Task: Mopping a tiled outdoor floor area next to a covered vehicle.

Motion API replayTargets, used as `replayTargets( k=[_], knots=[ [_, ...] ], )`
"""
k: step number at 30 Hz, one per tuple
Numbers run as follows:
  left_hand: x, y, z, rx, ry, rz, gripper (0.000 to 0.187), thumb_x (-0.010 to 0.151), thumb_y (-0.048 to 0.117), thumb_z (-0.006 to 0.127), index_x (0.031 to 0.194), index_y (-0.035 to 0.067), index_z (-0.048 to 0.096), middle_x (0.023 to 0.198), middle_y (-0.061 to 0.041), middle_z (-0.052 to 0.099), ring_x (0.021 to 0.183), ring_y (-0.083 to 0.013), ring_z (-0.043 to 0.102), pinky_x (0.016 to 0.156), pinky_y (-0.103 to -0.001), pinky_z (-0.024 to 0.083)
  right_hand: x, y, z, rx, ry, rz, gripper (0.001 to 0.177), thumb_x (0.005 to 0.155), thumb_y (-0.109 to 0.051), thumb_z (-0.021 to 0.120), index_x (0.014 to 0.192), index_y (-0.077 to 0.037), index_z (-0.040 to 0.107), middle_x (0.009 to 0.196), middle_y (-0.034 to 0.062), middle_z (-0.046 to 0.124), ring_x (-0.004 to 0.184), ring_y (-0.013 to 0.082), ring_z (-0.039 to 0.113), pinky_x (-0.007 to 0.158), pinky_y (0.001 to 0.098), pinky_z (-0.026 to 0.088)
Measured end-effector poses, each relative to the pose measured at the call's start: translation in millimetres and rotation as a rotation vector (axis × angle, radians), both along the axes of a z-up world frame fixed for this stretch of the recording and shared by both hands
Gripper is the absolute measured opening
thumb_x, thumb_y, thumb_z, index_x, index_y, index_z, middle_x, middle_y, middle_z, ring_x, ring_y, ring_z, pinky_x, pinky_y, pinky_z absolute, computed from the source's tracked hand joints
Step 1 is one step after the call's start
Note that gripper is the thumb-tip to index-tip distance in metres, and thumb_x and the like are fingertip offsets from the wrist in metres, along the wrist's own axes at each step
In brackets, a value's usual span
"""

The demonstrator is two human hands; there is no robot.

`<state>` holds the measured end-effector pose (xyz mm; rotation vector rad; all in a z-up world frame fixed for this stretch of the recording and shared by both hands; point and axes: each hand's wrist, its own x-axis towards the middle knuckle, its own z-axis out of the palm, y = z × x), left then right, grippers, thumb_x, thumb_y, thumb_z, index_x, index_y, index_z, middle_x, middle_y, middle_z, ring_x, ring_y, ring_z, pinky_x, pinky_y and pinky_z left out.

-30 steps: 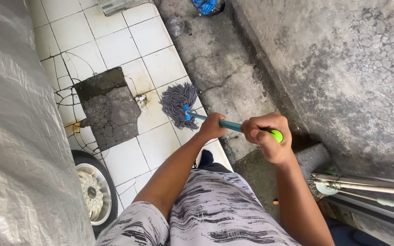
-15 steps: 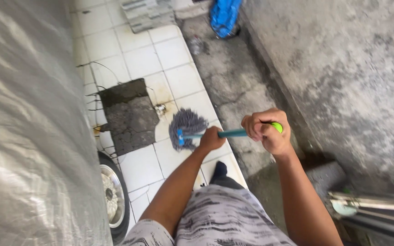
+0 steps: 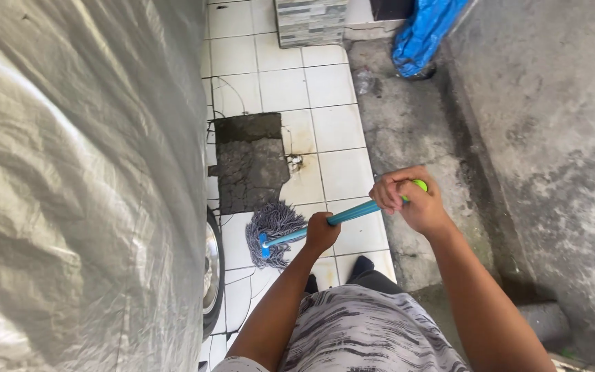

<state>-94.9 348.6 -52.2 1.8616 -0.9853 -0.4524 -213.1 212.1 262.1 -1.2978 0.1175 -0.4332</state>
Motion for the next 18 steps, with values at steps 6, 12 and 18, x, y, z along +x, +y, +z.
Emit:
replayTargets(
  k=[6,12,18],
  knots=[
    [-3.4,-15.5,23.5,-0.066,0.161,0.152,0.022,0.073,0.005,0.064,0.059,0.0,0.048,0.06,-0.025,0.05,0.061,-0.0474,0.054,0.054,-0.052,0.04,11.0,-7.3,-2.2,0.221,0.161,-0.07,0.023,0.082,-0.007,0.054,0.061,-0.002,0.044,0.052,0.0012,0.03,0.05,0.0146,0.033,0.056,0.0337,0.032],
    [7.8,-95.7,29.8,-0.15,0.135,0.077,0.023,0.075,0.003,0.064,0.061,0.0,0.045,0.062,-0.025,0.049,0.062,-0.0469,0.053,0.054,-0.051,0.039,15.1,-64.7,25.0,0.03,0.037,0.031,0.031,0.087,-0.005,0.052,0.059,-0.005,0.038,0.054,0.003,0.034,0.053,0.0165,0.034,0.058,0.0351,0.033],
    [27.1,-198.5,17.7,-0.285,0.129,-0.019,0.021,0.075,0.006,0.067,0.065,0.002,0.048,0.066,-0.022,0.055,0.068,-0.0464,0.056,0.058,-0.051,0.043,18.9,-121.5,19.6,-0.283,0.126,-0.034,0.029,0.085,-0.007,0.053,0.061,-0.001,0.039,0.053,0.0044,0.039,0.052,0.0168,0.035,0.054,0.0348,0.031]
  ],
)
